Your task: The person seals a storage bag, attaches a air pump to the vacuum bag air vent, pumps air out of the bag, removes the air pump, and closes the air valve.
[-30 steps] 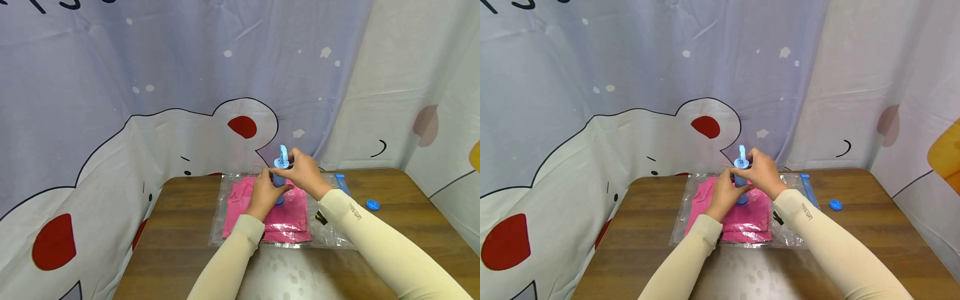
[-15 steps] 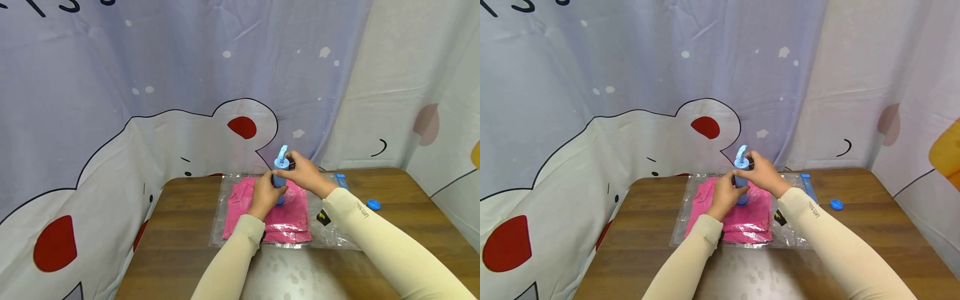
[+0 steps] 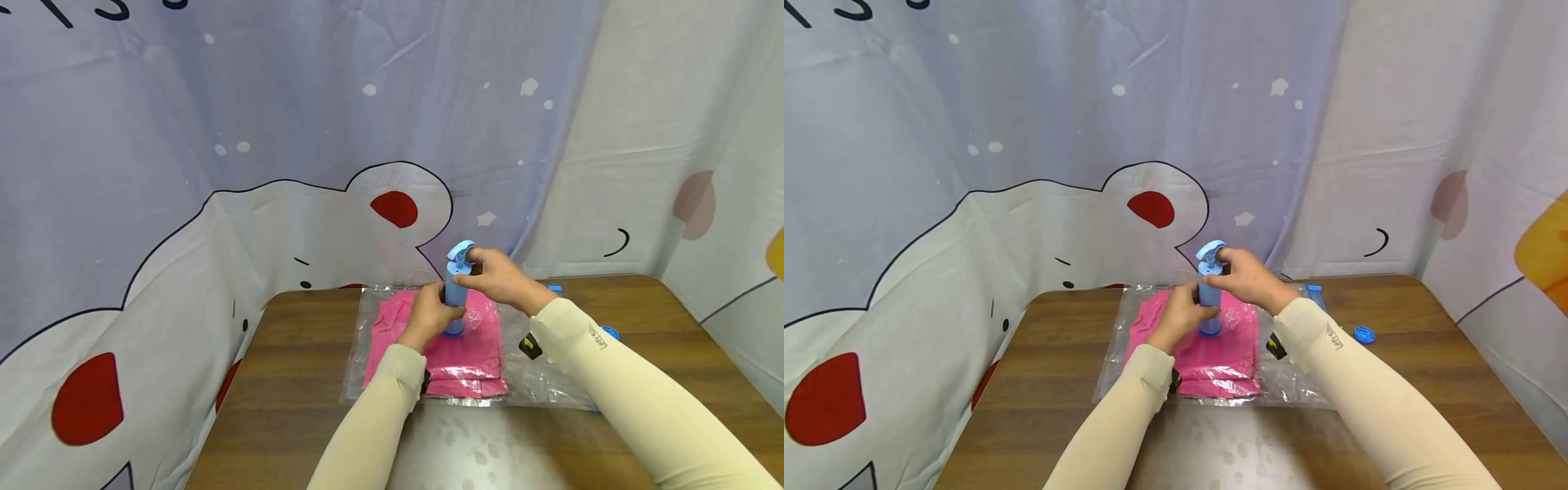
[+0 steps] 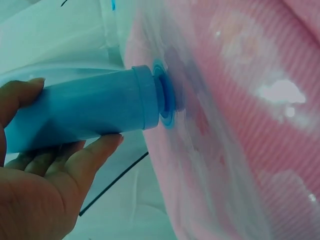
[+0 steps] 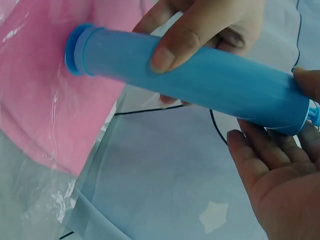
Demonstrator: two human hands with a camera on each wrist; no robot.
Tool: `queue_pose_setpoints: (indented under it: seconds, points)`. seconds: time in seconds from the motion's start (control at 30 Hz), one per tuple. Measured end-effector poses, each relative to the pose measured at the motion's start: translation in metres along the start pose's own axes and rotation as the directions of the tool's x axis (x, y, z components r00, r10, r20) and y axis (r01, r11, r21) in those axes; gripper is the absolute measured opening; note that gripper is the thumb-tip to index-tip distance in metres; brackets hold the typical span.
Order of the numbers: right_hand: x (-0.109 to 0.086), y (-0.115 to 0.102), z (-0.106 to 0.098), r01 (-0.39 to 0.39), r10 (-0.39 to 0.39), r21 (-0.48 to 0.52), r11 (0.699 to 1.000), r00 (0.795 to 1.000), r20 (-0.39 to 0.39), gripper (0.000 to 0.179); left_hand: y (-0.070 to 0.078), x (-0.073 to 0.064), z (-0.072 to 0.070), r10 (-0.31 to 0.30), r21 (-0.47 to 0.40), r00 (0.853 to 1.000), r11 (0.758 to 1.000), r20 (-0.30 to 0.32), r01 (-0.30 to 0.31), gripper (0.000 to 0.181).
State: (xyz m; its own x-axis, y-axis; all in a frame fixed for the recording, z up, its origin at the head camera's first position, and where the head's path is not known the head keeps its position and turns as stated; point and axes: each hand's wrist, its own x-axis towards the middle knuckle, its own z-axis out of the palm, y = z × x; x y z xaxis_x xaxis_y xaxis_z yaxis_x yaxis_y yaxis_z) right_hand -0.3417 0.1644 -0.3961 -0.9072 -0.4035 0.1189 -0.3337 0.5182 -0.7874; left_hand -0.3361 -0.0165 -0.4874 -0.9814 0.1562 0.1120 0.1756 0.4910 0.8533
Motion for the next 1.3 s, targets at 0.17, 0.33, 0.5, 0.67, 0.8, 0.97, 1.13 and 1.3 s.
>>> queue_pose_setpoints:
  seconds: [0.17, 0.33, 0.5, 0.67, 0.8, 0.97, 1.13, 1.3]
  points:
    - [-0.001, -0.002, 0.002, -0.022, 0.021, -0.049, 0.999, 1.0, -0.013, 0.043, 0.001, -0.006, 0.001, -0.007, 0.032, 1.0, 0.999, -0.021, 0.007, 0.048]
    - [0.0, -0.004, 0.005, -0.069, 0.06, -0.16, 0.985, 0.996, -0.064, 0.061, 0.0, -0.015, 0.005, -0.019, 0.056, 0.999, 0.998, -0.04, 0.021, 0.057]
    - [0.002, -0.002, 0.009, -0.107, 0.076, -0.226, 0.968, 0.987, -0.142, 0.067, -0.002, -0.018, 0.014, 0.006, 0.078, 0.994, 0.997, -0.108, 0.003, 0.066]
    - [0.002, 0.001, 0.012, -0.136, 0.088, -0.242, 0.961, 0.976, -0.2, 0.066, -0.002, -0.016, 0.02, 0.078, 0.143, 0.976, 0.988, -0.201, -0.05, 0.068]
    - [0.001, 0.002, 0.013, -0.144, 0.089, -0.25, 0.957, 0.971, -0.22, 0.064, -0.005, -0.01, 0.023, 0.122, 0.221, 0.969, 0.973, -0.215, -0.073, 0.063]
    - [0.0, 0.006, 0.012, -0.123, 0.081, -0.199, 0.972, 0.975, -0.207, 0.062, -0.01, -0.003, 0.024, 0.167, 0.274, 0.964, 0.956, -0.208, -0.106, 0.054]
    - [0.001, 0.014, 0.003, -0.079, 0.079, -0.001, 0.997, 0.994, -0.074, 0.059, -0.033, 0.011, 0.023, 0.183, 0.191, 0.97, 0.97, -0.161, -0.151, 0.049]
    - [0.007, 0.014, -0.003, -0.013, 0.007, 0.141, 0.99, 0.999, 0.044, 0.066, -0.059, 0.029, 0.027, 0.156, 0.136, 0.984, 0.98, -0.089, -0.143, 0.053]
